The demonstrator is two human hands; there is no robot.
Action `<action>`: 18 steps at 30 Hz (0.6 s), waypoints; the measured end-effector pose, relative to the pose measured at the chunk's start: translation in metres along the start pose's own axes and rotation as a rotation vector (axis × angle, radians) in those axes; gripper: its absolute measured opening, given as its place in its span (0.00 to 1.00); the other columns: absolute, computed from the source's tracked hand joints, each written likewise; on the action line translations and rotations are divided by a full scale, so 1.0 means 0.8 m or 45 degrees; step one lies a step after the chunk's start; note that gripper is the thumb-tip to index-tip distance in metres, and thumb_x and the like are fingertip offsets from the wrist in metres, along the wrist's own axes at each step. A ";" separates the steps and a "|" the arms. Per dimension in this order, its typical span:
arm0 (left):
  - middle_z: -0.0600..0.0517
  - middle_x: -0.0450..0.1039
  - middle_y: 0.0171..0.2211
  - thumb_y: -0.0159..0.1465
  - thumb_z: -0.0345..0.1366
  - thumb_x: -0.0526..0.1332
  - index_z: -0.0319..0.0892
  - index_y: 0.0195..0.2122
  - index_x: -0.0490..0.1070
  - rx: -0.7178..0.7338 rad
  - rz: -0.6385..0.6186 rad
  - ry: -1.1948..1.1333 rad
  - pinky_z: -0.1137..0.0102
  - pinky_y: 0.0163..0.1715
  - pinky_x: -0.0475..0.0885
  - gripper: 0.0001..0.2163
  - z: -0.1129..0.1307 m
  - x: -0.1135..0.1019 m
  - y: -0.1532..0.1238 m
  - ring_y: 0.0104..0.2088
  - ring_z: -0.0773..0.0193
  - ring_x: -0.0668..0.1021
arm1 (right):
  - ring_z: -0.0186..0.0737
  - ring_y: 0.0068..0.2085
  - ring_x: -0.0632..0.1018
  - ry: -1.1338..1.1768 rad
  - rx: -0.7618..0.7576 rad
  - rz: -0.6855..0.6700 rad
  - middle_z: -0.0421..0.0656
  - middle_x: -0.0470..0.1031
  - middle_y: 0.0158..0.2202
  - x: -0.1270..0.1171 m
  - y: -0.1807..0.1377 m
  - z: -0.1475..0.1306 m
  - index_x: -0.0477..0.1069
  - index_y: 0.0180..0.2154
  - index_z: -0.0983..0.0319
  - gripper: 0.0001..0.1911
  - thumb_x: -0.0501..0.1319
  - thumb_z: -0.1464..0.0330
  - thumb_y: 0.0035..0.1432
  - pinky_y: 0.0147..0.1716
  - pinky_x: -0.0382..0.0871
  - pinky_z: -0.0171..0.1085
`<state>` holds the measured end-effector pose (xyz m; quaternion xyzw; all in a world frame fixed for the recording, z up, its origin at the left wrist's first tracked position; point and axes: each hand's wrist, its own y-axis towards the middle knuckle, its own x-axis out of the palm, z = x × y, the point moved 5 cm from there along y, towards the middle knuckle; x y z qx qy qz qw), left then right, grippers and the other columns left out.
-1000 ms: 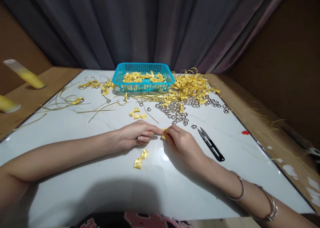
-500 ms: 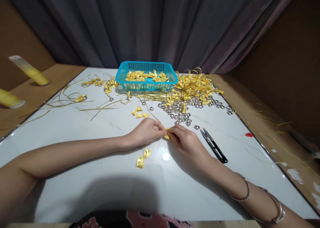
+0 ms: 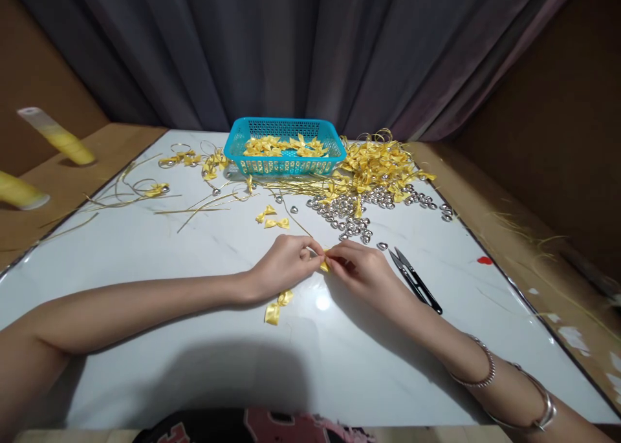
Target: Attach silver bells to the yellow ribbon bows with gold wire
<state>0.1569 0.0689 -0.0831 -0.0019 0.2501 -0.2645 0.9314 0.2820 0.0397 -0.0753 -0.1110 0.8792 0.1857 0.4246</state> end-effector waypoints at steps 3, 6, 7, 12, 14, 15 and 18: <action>0.61 0.53 0.12 0.57 0.32 0.57 0.37 0.29 0.72 -0.016 0.008 0.028 0.77 0.16 0.49 0.06 0.002 -0.003 -0.002 0.16 0.73 0.56 | 0.33 0.28 0.71 0.004 0.000 0.026 0.43 0.72 0.27 -0.001 0.000 0.000 0.73 0.29 0.65 0.11 0.53 0.78 0.56 0.27 0.61 0.32; 0.61 0.54 0.12 0.57 0.33 0.57 0.38 0.34 0.73 -0.041 -0.020 0.020 0.77 0.15 0.49 0.08 0.000 -0.010 -0.002 0.15 0.73 0.56 | 0.33 0.27 0.71 -0.006 0.028 0.024 0.43 0.73 0.27 -0.001 0.000 0.001 0.74 0.29 0.64 0.11 0.53 0.78 0.55 0.26 0.61 0.31; 0.61 0.54 0.11 0.56 0.32 0.57 0.38 0.36 0.73 -0.042 -0.025 0.021 0.77 0.14 0.49 0.09 -0.001 -0.013 -0.001 0.14 0.74 0.56 | 0.33 0.27 0.71 -0.007 0.038 0.022 0.42 0.73 0.27 -0.001 -0.001 0.002 0.74 0.29 0.64 0.11 0.53 0.77 0.55 0.26 0.61 0.31; 0.60 0.56 0.10 0.59 0.35 0.56 0.36 0.38 0.75 -0.071 -0.209 0.009 0.76 0.12 0.51 0.11 -0.006 -0.016 0.002 0.11 0.73 0.58 | 0.33 0.26 0.71 0.011 0.059 0.041 0.43 0.73 0.27 -0.002 -0.002 0.003 0.74 0.29 0.64 0.11 0.54 0.77 0.55 0.26 0.61 0.32; 0.59 0.58 0.10 0.60 0.35 0.55 0.36 0.37 0.76 -0.015 -0.262 0.007 0.77 0.13 0.54 0.12 -0.004 -0.013 0.002 0.12 0.73 0.59 | 0.33 0.26 0.71 0.014 0.055 0.035 0.43 0.73 0.27 -0.001 -0.001 0.003 0.74 0.29 0.64 0.11 0.54 0.77 0.55 0.25 0.61 0.32; 0.59 0.59 0.10 0.60 0.35 0.55 0.36 0.37 0.76 0.020 -0.263 0.023 0.77 0.14 0.55 0.12 -0.002 -0.012 0.002 0.12 0.73 0.60 | 0.33 0.26 0.71 0.013 0.049 0.031 0.43 0.73 0.27 -0.001 -0.001 0.003 0.74 0.29 0.65 0.11 0.54 0.77 0.55 0.25 0.61 0.32; 0.59 0.61 0.12 0.59 0.33 0.56 0.36 0.37 0.76 0.125 -0.190 0.152 0.77 0.17 0.57 0.11 0.001 -0.010 0.003 0.14 0.73 0.63 | 0.32 0.26 0.71 0.007 0.028 0.028 0.43 0.73 0.27 -0.001 0.000 0.002 0.74 0.29 0.65 0.11 0.54 0.77 0.55 0.25 0.60 0.31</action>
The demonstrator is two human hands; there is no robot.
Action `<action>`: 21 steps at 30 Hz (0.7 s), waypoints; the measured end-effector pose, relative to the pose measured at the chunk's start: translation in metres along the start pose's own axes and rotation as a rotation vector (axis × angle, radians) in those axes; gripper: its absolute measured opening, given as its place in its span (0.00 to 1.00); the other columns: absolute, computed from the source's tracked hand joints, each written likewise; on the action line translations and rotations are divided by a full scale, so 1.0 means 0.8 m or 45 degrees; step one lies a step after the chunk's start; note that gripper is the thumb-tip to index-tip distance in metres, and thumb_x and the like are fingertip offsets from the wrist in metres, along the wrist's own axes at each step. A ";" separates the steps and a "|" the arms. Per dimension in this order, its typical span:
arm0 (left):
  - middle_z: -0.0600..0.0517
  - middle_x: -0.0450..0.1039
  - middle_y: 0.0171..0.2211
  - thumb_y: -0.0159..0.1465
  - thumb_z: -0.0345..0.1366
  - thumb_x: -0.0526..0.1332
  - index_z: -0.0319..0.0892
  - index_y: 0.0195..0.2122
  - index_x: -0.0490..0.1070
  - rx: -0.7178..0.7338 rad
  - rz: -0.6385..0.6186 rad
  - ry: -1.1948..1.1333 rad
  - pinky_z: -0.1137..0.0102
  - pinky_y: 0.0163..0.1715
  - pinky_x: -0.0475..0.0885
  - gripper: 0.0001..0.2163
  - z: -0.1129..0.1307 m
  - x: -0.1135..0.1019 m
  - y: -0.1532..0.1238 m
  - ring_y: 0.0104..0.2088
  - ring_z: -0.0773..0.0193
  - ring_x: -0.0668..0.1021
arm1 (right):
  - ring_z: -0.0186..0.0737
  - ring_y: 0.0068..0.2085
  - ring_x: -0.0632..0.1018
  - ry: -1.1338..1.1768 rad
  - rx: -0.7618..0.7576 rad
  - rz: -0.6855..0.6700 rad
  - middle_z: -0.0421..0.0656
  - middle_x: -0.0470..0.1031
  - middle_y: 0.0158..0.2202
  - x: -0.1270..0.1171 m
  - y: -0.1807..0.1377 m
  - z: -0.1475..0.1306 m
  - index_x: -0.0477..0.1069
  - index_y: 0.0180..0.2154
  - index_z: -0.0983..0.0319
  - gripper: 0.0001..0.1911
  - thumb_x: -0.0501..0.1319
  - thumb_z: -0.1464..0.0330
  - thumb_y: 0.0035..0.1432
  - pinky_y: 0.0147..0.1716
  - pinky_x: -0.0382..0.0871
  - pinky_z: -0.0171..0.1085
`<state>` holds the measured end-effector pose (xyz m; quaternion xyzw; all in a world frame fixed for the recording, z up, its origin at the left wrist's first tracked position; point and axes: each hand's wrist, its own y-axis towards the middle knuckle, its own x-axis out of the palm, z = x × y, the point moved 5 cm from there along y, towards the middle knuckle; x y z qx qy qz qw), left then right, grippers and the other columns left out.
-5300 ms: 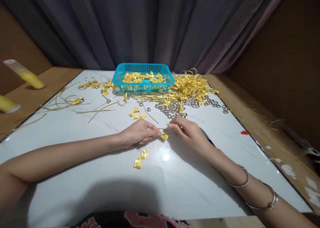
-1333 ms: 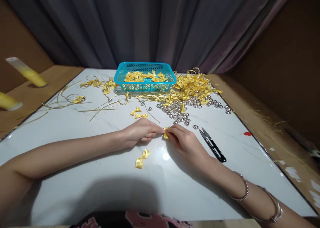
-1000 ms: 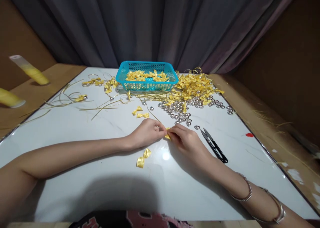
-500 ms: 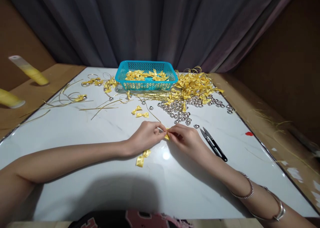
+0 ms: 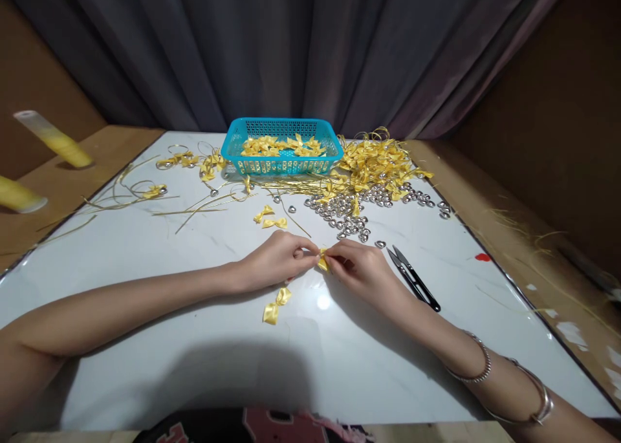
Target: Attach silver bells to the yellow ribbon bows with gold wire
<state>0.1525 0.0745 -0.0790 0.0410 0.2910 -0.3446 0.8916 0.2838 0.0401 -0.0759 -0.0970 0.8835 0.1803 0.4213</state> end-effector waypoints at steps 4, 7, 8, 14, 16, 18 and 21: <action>0.58 0.64 0.13 0.60 0.32 0.56 0.38 0.38 0.77 0.164 0.114 0.253 0.76 0.20 0.58 0.11 0.004 0.003 0.003 0.16 0.72 0.64 | 0.32 0.27 0.71 0.010 -0.025 0.018 0.42 0.73 0.26 0.000 0.000 0.000 0.74 0.29 0.65 0.11 0.54 0.78 0.55 0.26 0.60 0.31; 0.55 0.71 0.17 0.61 0.30 0.54 0.39 0.39 0.77 0.288 0.143 0.384 0.75 0.21 0.60 0.12 0.004 0.009 0.004 0.17 0.71 0.67 | 0.32 0.26 0.70 0.016 -0.055 0.038 0.42 0.73 0.26 0.000 0.000 -0.001 0.74 0.30 0.66 0.11 0.54 0.79 0.54 0.26 0.60 0.31; 0.53 0.74 0.20 0.62 0.30 0.54 0.39 0.39 0.77 0.327 0.157 0.426 0.75 0.22 0.60 0.12 0.004 0.010 0.004 0.18 0.71 0.69 | 0.32 0.26 0.70 0.018 -0.064 0.042 0.42 0.73 0.26 0.000 0.000 -0.001 0.74 0.30 0.66 0.10 0.54 0.79 0.54 0.26 0.60 0.31; 0.50 0.78 0.24 0.63 0.30 0.52 0.39 0.40 0.76 0.432 0.172 0.595 0.74 0.22 0.61 0.12 0.003 0.012 0.002 0.19 0.68 0.73 | 0.33 0.27 0.71 0.004 -0.101 0.053 0.42 0.72 0.26 0.000 -0.002 -0.004 0.73 0.30 0.64 0.10 0.53 0.79 0.55 0.26 0.62 0.31; 0.49 0.78 0.25 0.63 0.30 0.53 0.39 0.40 0.76 0.437 0.166 0.609 0.74 0.22 0.61 0.12 0.004 0.012 0.002 0.20 0.67 0.74 | 0.33 0.27 0.71 -0.034 -0.104 0.047 0.42 0.71 0.27 0.001 -0.003 -0.006 0.72 0.30 0.65 0.10 0.53 0.79 0.56 0.27 0.62 0.32; 0.48 0.79 0.27 0.63 0.30 0.53 0.39 0.41 0.76 0.440 0.169 0.610 0.73 0.23 0.62 0.12 0.005 0.011 0.002 0.22 0.66 0.75 | 0.35 0.28 0.72 -0.086 -0.090 0.038 0.44 0.71 0.27 0.003 -0.006 -0.009 0.72 0.30 0.66 0.10 0.52 0.78 0.57 0.27 0.63 0.33; 0.49 0.78 0.25 0.63 0.30 0.52 0.38 0.40 0.77 0.428 0.152 0.584 0.74 0.23 0.61 0.13 0.005 0.011 0.002 0.21 0.68 0.74 | 0.36 0.28 0.72 -0.161 -0.041 0.032 0.45 0.70 0.28 0.004 -0.009 -0.010 0.72 0.30 0.67 0.10 0.52 0.77 0.59 0.27 0.63 0.34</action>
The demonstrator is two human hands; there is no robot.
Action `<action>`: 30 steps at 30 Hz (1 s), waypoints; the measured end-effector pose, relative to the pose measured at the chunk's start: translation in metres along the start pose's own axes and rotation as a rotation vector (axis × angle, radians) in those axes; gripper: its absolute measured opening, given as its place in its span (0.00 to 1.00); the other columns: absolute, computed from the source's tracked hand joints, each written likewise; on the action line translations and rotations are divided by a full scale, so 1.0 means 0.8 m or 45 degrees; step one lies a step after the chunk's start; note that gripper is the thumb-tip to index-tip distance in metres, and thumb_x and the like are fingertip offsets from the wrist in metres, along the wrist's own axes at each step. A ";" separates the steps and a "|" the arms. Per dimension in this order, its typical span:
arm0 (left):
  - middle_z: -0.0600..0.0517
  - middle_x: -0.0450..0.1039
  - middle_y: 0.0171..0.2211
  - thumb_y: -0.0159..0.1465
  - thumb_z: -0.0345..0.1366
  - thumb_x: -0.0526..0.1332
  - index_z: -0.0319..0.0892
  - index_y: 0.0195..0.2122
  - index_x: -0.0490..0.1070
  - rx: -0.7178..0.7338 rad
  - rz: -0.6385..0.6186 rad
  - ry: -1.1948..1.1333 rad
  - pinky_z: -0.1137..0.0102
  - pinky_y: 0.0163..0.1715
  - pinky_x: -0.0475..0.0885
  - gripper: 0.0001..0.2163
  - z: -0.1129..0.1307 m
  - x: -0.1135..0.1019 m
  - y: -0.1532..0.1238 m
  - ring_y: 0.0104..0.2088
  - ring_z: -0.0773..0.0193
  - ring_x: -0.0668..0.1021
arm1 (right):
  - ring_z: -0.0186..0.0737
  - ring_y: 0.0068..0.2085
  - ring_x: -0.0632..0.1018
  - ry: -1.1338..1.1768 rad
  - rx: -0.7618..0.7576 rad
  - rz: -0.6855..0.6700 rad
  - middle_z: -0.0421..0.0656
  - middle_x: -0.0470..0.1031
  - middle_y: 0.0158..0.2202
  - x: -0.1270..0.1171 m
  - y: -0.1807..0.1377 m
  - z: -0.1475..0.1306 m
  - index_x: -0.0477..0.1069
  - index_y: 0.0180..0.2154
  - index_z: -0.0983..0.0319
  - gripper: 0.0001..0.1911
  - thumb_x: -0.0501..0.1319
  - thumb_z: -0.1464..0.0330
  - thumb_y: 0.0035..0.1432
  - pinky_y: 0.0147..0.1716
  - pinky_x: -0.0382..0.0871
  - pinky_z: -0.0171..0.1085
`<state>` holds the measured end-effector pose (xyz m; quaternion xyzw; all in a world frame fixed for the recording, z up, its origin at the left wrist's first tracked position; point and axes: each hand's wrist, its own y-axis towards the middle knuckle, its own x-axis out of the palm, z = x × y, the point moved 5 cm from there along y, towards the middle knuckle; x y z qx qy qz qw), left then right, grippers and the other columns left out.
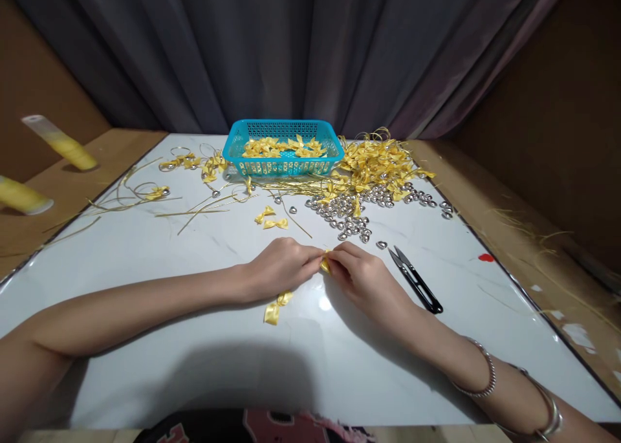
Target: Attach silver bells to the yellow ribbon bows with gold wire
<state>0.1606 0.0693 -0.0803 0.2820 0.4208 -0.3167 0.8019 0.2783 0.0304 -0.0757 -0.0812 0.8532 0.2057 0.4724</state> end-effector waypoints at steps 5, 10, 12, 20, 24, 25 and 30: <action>0.52 0.73 0.19 0.62 0.30 0.53 0.37 0.38 0.77 -0.044 -0.014 -0.060 0.75 0.21 0.58 0.12 0.000 -0.004 0.001 0.18 0.70 0.69 | 0.37 0.28 0.72 -0.063 0.041 -0.040 0.45 0.70 0.28 0.001 -0.001 0.001 0.71 0.29 0.67 0.10 0.52 0.77 0.59 0.27 0.64 0.35; 0.57 0.65 0.13 0.60 0.30 0.55 0.36 0.40 0.76 -0.222 -0.010 -0.230 0.75 0.20 0.58 0.12 -0.005 -0.010 0.005 0.16 0.72 0.64 | 0.38 0.29 0.73 -0.078 0.022 -0.024 0.47 0.71 0.29 -0.001 -0.001 0.001 0.71 0.30 0.67 0.11 0.51 0.77 0.59 0.28 0.65 0.36; 0.59 0.62 0.12 0.59 0.31 0.56 0.36 0.42 0.74 -0.373 -0.121 -0.486 0.76 0.17 0.57 0.13 -0.010 -0.006 0.005 0.14 0.72 0.63 | 0.38 0.29 0.73 -0.002 -0.001 -0.014 0.47 0.72 0.30 -0.005 0.000 -0.001 0.72 0.31 0.67 0.11 0.51 0.76 0.59 0.29 0.65 0.36; 0.48 0.74 0.24 0.56 0.34 0.59 0.36 0.31 0.73 -0.889 -0.562 -1.517 0.78 0.07 0.42 0.07 -0.031 0.005 -0.004 0.14 0.73 0.69 | 0.34 0.28 0.73 0.650 0.272 0.009 0.44 0.74 0.29 -0.028 0.011 0.007 0.75 0.30 0.64 0.07 0.58 0.70 0.55 0.27 0.66 0.34; 0.46 0.76 0.27 0.57 0.37 0.59 0.36 0.27 0.74 -0.824 -0.718 -1.750 0.79 0.07 0.44 0.09 -0.024 0.006 -0.007 0.17 0.73 0.70 | 0.32 0.23 0.69 1.006 0.477 -0.087 0.41 0.72 0.23 -0.023 0.012 0.007 0.75 0.28 0.63 0.07 0.61 0.67 0.53 0.24 0.66 0.34; 0.47 0.76 0.25 0.58 0.37 0.59 0.36 0.26 0.75 -0.782 -0.723 -1.762 0.80 0.07 0.45 0.10 -0.021 0.007 -0.008 0.17 0.74 0.69 | 0.32 0.23 0.69 1.050 0.476 -0.097 0.41 0.71 0.22 -0.023 0.013 0.005 0.76 0.28 0.63 0.07 0.61 0.68 0.54 0.24 0.65 0.34; 0.53 0.66 0.12 0.61 0.38 0.57 0.34 0.23 0.75 -0.681 -0.757 -1.764 0.80 0.08 0.48 0.15 -0.013 0.015 -0.011 0.12 0.75 0.61 | 0.31 0.22 0.69 1.031 0.383 -0.086 0.41 0.72 0.24 -0.026 0.014 -0.003 0.76 0.28 0.62 0.07 0.59 0.70 0.54 0.23 0.66 0.34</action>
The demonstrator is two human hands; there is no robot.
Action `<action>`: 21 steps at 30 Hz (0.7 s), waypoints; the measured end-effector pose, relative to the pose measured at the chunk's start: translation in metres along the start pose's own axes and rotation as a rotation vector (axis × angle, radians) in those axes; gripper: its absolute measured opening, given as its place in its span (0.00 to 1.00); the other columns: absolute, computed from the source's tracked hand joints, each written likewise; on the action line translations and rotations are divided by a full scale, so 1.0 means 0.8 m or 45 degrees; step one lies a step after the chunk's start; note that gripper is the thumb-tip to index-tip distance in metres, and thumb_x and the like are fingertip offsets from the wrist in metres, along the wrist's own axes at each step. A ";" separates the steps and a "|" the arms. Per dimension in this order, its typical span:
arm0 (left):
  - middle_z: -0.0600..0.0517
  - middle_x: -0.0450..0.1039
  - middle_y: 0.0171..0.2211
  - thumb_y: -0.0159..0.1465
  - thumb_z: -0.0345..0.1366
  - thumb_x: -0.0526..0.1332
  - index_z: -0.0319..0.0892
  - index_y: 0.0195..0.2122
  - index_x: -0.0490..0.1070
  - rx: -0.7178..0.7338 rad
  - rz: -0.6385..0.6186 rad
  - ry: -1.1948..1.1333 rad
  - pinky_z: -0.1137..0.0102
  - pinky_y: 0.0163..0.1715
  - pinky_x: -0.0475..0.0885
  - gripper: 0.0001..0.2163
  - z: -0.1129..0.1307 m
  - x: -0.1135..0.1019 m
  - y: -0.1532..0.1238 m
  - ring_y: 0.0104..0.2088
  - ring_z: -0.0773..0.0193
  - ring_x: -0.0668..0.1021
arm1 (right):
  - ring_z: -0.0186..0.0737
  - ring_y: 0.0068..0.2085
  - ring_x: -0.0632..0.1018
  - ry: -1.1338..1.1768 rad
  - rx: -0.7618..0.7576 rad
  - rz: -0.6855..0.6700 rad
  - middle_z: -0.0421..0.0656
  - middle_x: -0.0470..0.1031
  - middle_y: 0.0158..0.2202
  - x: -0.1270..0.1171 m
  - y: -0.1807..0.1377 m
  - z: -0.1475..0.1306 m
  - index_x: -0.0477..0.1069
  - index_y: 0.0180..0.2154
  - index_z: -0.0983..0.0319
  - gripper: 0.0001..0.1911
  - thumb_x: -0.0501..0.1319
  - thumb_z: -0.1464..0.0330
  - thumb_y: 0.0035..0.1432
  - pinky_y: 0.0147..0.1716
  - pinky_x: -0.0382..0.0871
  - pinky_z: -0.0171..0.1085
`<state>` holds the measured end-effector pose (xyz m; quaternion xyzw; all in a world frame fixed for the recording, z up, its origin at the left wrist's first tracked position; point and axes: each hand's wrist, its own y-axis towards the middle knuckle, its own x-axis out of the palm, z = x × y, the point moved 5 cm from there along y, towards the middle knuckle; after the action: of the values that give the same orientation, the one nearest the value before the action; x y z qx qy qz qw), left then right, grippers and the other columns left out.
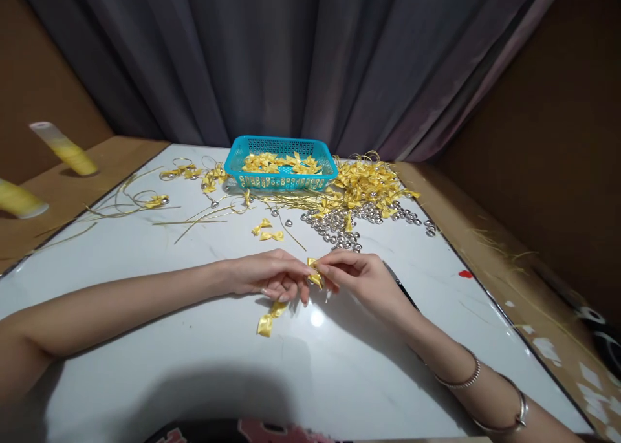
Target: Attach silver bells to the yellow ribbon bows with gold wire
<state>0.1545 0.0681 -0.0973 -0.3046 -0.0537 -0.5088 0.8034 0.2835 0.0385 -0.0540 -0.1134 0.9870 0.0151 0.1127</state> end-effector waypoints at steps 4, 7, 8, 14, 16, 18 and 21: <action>0.52 0.65 0.11 0.61 0.41 0.56 0.34 0.22 0.75 0.048 -0.014 -0.017 0.80 0.08 0.49 0.17 -0.001 -0.004 0.003 0.11 0.75 0.61 | 0.34 0.28 0.73 -0.336 -0.257 0.058 0.43 0.75 0.28 -0.001 -0.004 -0.011 0.76 0.31 0.62 0.08 0.57 0.72 0.56 0.27 0.68 0.35; 0.52 0.66 0.11 0.60 0.41 0.56 0.33 0.22 0.74 0.049 -0.005 0.030 0.80 0.08 0.50 0.17 -0.001 -0.007 0.003 0.10 0.76 0.61 | 0.35 0.32 0.75 -0.588 -0.512 0.114 0.45 0.75 0.31 0.002 -0.010 -0.017 0.75 0.34 0.63 0.09 0.55 0.73 0.58 0.31 0.69 0.35; 0.52 0.66 0.11 0.59 0.41 0.56 0.33 0.21 0.74 0.058 0.001 0.031 0.80 0.08 0.50 0.17 -0.001 -0.008 0.003 0.10 0.76 0.62 | 0.35 0.32 0.75 -0.651 -0.589 0.124 0.46 0.75 0.31 0.004 -0.012 -0.017 0.75 0.35 0.64 0.10 0.54 0.74 0.59 0.30 0.70 0.35; 0.50 0.71 0.14 0.58 0.36 0.58 0.33 0.22 0.72 0.141 0.025 -0.020 0.81 0.08 0.53 0.13 0.003 -0.004 0.000 0.11 0.75 0.65 | 0.36 0.32 0.75 -0.990 -0.841 0.186 0.49 0.75 0.33 0.014 -0.022 -0.016 0.72 0.40 0.67 0.11 0.51 0.75 0.62 0.29 0.71 0.35; 0.49 0.73 0.17 0.58 0.35 0.59 0.33 0.23 0.72 0.161 0.016 -0.026 0.81 0.08 0.54 0.11 0.003 -0.003 0.000 0.12 0.76 0.66 | 0.36 0.31 0.75 -1.071 -0.859 0.207 0.49 0.74 0.33 0.015 -0.023 -0.017 0.71 0.41 0.68 0.12 0.50 0.75 0.62 0.28 0.71 0.35; 0.47 0.75 0.20 0.58 0.35 0.59 0.33 0.24 0.71 0.169 0.018 -0.018 0.81 0.08 0.55 0.10 0.003 -0.003 0.000 0.12 0.76 0.67 | 0.36 0.31 0.75 -1.116 -0.875 0.210 0.49 0.74 0.32 0.016 -0.024 -0.018 0.71 0.40 0.68 0.12 0.50 0.75 0.63 0.27 0.71 0.34; 0.45 0.76 0.23 0.58 0.35 0.59 0.33 0.24 0.70 0.164 0.032 0.006 0.80 0.09 0.56 0.10 0.002 -0.004 0.001 0.13 0.75 0.68 | 0.36 0.30 0.74 -1.136 -0.889 0.195 0.50 0.74 0.32 0.018 -0.025 -0.019 0.71 0.40 0.69 0.12 0.50 0.75 0.63 0.26 0.71 0.34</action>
<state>0.1537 0.0718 -0.0976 -0.2518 -0.0803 -0.4948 0.8278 0.2709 0.0152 -0.0426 -0.0547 0.7859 0.3947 0.4729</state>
